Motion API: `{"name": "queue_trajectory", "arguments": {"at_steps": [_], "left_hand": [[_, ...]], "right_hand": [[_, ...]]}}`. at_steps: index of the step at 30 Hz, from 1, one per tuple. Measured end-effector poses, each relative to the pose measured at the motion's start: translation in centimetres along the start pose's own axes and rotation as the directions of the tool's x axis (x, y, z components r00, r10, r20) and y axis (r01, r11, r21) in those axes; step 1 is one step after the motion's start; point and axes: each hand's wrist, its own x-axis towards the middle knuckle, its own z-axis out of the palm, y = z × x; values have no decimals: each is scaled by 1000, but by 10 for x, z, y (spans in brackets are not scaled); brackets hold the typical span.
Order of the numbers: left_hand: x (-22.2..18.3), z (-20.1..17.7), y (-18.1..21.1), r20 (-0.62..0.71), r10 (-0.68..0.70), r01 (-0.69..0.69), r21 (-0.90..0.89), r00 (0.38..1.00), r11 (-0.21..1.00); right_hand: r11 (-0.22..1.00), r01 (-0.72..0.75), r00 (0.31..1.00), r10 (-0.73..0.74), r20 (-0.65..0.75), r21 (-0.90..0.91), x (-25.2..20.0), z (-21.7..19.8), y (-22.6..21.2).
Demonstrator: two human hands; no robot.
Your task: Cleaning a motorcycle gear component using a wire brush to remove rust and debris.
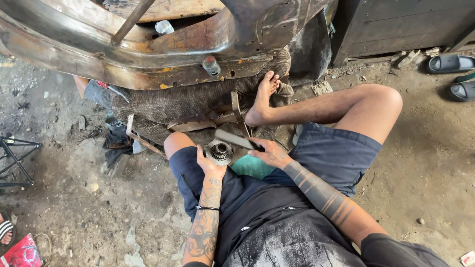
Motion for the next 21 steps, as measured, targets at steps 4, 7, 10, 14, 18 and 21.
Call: {"name": "queue_trajectory", "arguments": {"at_steps": [4, 7, 10, 14, 18, 21], "left_hand": [[25, -23, 1, 30, -47, 47, 2, 998, 999], [20, -17, 1, 33, -21, 22, -24, 999, 999], [14, -10, 2, 35, -16, 16, -8, 999, 1000], [24, -20, 4, 67, -60, 56, 54, 996, 997], [12, -8, 2, 23, -54, 53, 25, 998, 998], [27, -18, 4, 38, -61, 61, -4, 997, 998]], "right_hand": [[999, 46, 995, -45, 87, -19, -5, 2, -9], [989, -46, 999, 49, 14, -143, -3, -4, -6], [999, 22, 999, -21, 29, -42, -9, -6, -14], [985, 62, 993, -44, 110, -160, 6, 3, 6], [983, 42, 998, -31, 59, -180, 10, 0, 20], [992, 46, 997, -37, 74, -117, 7, 9, 12]]}}
